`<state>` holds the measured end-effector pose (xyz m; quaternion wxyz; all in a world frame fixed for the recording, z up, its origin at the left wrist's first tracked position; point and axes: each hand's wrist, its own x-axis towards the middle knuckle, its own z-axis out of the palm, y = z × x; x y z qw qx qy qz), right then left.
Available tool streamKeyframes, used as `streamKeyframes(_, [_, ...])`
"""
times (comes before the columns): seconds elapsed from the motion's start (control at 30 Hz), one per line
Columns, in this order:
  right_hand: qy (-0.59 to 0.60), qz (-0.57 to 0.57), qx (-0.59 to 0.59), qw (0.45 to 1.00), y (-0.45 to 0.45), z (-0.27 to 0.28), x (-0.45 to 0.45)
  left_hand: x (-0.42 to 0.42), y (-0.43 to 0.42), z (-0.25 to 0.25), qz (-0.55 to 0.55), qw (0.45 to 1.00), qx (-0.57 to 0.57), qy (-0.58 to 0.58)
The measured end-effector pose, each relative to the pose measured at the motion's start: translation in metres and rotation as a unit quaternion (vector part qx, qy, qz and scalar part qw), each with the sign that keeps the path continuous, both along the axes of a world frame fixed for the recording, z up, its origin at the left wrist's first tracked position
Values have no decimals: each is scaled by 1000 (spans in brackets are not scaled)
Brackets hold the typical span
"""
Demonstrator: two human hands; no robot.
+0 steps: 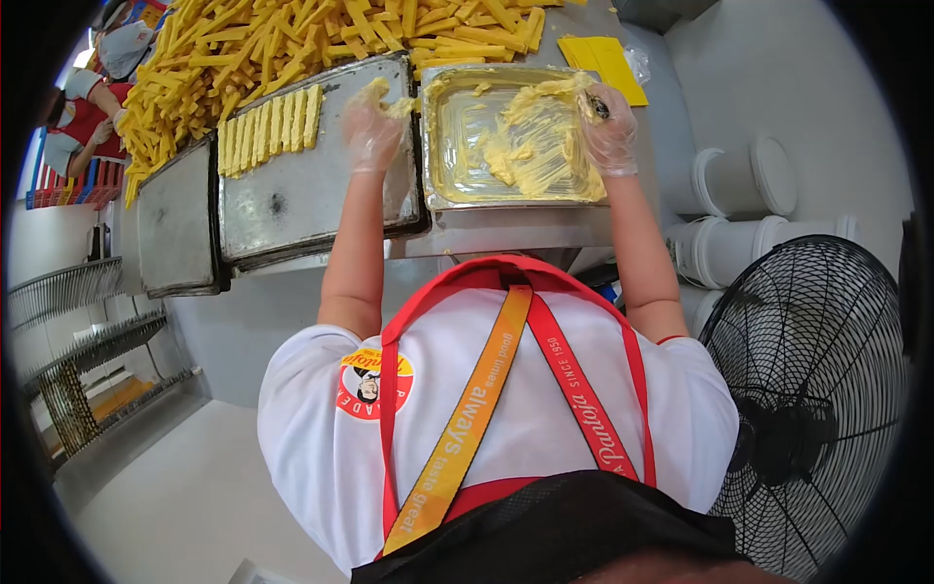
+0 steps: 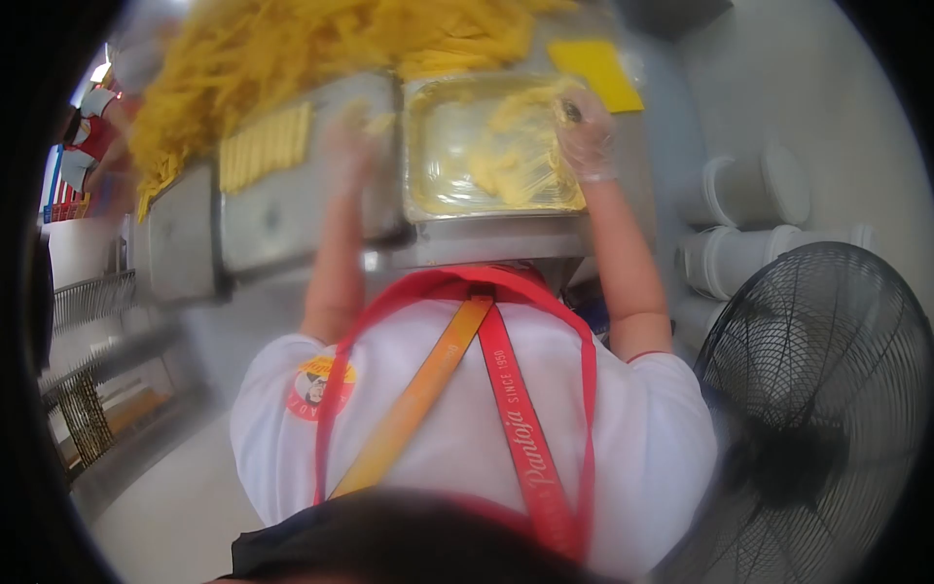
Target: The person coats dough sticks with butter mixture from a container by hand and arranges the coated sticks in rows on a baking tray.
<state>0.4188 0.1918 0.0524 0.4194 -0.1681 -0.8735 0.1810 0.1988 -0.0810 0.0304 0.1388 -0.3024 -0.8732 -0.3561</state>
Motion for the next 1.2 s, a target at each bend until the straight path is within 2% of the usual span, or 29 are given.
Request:
streamKeyframes(0.03, [15, 2, 24, 1000, 2, 0, -1, -4, 7, 3, 2, 999, -2, 36])
streamKeyframes(0.1, [-58, -12, -2, 998, 12, -21, -8, -20, 28, 9, 5, 994, -6, 110])
streamKeyframes(0.13, [-95, -20, -15, 995, 14, -25, -11, -36, 40, 7, -10, 994, 19, 104])
streamKeyframes(0.23, [-126, 56, -135, 981, 19, -26, -7, -69, 74, 18, -25, 993, -111, 15])
streamKeyframes(0.27, [-69, 67, -201, 975, 24, -30, -5, -76, 83, 12, -34, 994, -99, 8])
streamKeyframes(0.33, [46, 84, -326, 940, 32, -36, -3, -99, 102, 4, -53, 973, -221, 28])
streamKeyframes(0.4, [-40, -29, -196, 979, 32, -22, 0, -125, 123, -18, -45, 944, -320, 59])
streamKeyframes(0.43, [-84, -87, -129, 984, 28, -16, 0, -133, 129, -31, -25, 935, -335, 111])
streamKeyframes(0.5, [-124, -51, -57, 989, 27, -36, -11, -148, 140, -49, 16, 908, -361, 213])
streamKeyframes(0.53, [-145, -32, -22, 989, 24, -38, -15, -156, 149, -41, 6, 910, -406, 82])
streamKeyframes(0.57, [-106, -23, -129, 986, 24, -37, -13, -154, 153, -42, 20, 912, -398, 94])
streamKeyframes(0.63, [-21, -2, -341, 940, 14, -16, -7, -119, 144, 4, 51, 914, -385, 116])
streamKeyframes(0.67, [113, 131, -508, 844, 27, -35, -5, -113, 142, 8, 61, 924, -357, 125])
streamKeyframes(0.73, [2, -23, -308, 951, 26, -21, 10, -104, 136, 32, -15, 927, -356, 122])
streamKeyframes(0.77, [-54, -100, -197, 974, 23, -15, 14, -102, 135, 39, -53, 926, -354, 121])
streamKeyframes(0.87, [-118, -102, -90, 984, -3, -25, 0, -148, 134, -35, -132, 971, -62, 187])
streamKeyframes(0.97, [1, 67, -258, 964, -10, -33, -12, -38, 109, 42, -149, 988, 34, -39])
streamKeyframes(1.0, [31, 109, -402, 909, -4, -33, -12, -37, 110, 21, -177, 970, 114, 123])
streamKeyframes(1.1, [91, 17, -369, 925, 7, -18, -9, 23, 69, 58, -149, 977, -48, -145])
streamKeyframes(1.17, [29, -27, -337, 941, 33, -48, -17, 37, 54, 27, -230, 945, 17, -231])
streamKeyframes(1.2, [-46, -62, -280, 957, 19, -24, -19, 45, 51, 17, -201, 956, -4, -214])
